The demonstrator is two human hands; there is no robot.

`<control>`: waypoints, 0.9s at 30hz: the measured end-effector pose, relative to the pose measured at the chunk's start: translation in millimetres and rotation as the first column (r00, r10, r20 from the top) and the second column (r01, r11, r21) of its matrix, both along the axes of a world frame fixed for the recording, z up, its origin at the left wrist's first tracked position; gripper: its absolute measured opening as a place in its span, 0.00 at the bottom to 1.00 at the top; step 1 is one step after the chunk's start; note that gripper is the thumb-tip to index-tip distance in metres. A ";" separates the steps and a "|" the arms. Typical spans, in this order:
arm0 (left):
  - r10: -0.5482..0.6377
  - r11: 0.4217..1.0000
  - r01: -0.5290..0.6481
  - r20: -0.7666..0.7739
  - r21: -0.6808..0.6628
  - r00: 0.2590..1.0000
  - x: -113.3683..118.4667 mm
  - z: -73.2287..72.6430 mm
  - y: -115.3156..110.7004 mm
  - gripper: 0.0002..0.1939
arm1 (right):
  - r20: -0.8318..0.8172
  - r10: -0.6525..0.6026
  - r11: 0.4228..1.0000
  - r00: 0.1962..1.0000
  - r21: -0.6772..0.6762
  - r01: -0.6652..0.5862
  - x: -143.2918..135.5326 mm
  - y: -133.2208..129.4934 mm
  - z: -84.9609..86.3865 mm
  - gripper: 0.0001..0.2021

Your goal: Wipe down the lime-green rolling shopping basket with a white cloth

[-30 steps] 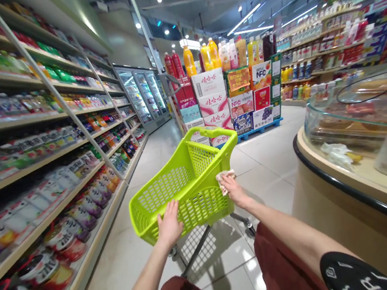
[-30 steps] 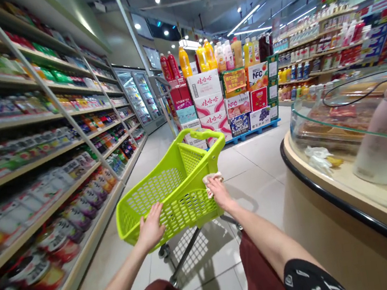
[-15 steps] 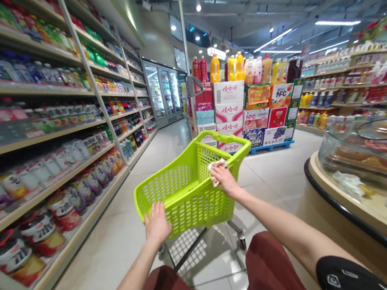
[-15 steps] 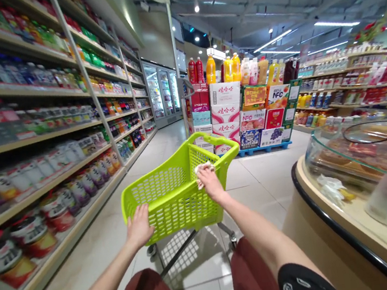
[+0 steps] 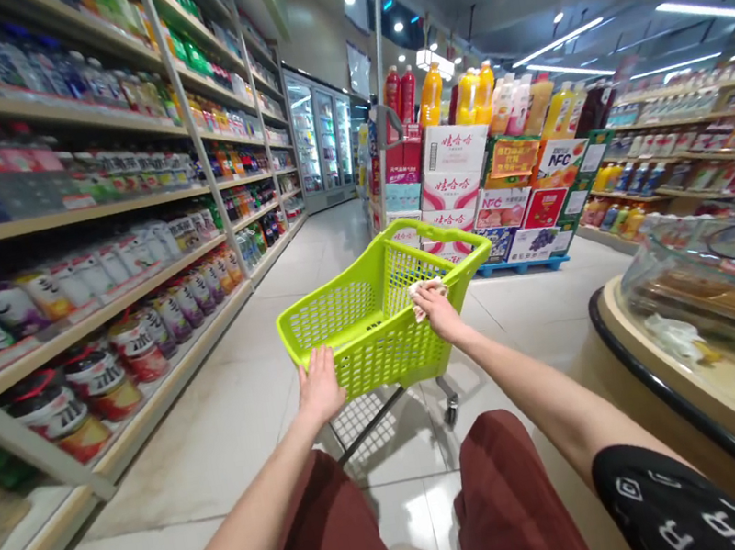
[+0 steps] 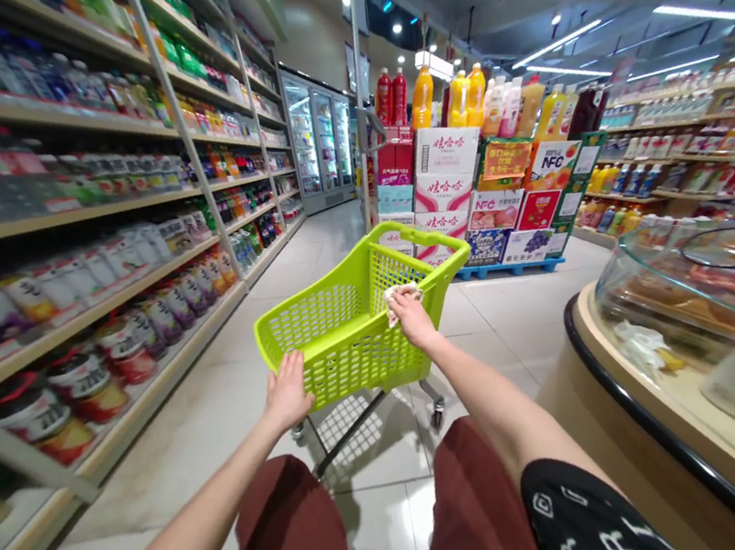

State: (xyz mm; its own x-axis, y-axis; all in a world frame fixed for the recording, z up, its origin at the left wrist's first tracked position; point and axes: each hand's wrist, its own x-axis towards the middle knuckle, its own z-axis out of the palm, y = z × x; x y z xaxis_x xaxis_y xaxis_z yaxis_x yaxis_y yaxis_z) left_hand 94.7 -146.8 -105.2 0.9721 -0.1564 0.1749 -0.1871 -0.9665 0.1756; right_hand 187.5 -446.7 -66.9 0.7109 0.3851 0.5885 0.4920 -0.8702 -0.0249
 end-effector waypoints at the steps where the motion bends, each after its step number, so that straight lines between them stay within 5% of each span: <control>1: 0.000 1.000 0.000 -0.004 -0.003 1.000 -0.4 0.0 -4.8 0.40 | -0.014 0.031 1.000 0.999 -0.001 -0.031 -1.7 9.9 -3.9 0.19; 7: -0.102 0.995 0.101 -0.068 -0.027 0.992 -0.2 5.7 -23.5 0.41 | -0.094 0.188 0.982 0.978 0.028 -0.186 -12.2 55.9 -17.1 0.21; 10: -0.179 0.984 0.178 -0.065 -0.013 0.982 1.2 6.1 -21.4 0.40 | -0.120 0.149 0.988 0.981 0.049 -0.144 -11.6 41.3 -12.8 0.22; 13: -0.135 0.990 0.136 -0.038 0.031 0.990 1.6 3.2 -22.6 0.39 | -0.133 0.084 0.995 0.988 0.066 -0.076 -12.8 27.1 -10.4 0.21; 21: -0.201 0.977 0.204 -0.056 0.059 0.978 -7.3 4.2 -67.9 0.42 | -0.093 0.180 0.982 0.979 0.068 -0.174 -36.2 51.3 -24.9 0.22; 24: -0.293 0.953 0.297 -0.055 0.068 0.954 -6.2 6.3 -69.4 0.41 | -0.094 0.118 0.988 0.989 0.115 -0.107 -41.7 36.4 -27.9 0.23; 27: -0.226 0.968 0.229 -0.046 0.102 0.973 -1.6 5.8 -62.6 0.39 | -0.099 0.047 0.985 0.994 0.172 -0.030 -48.9 17.5 -29.1 0.24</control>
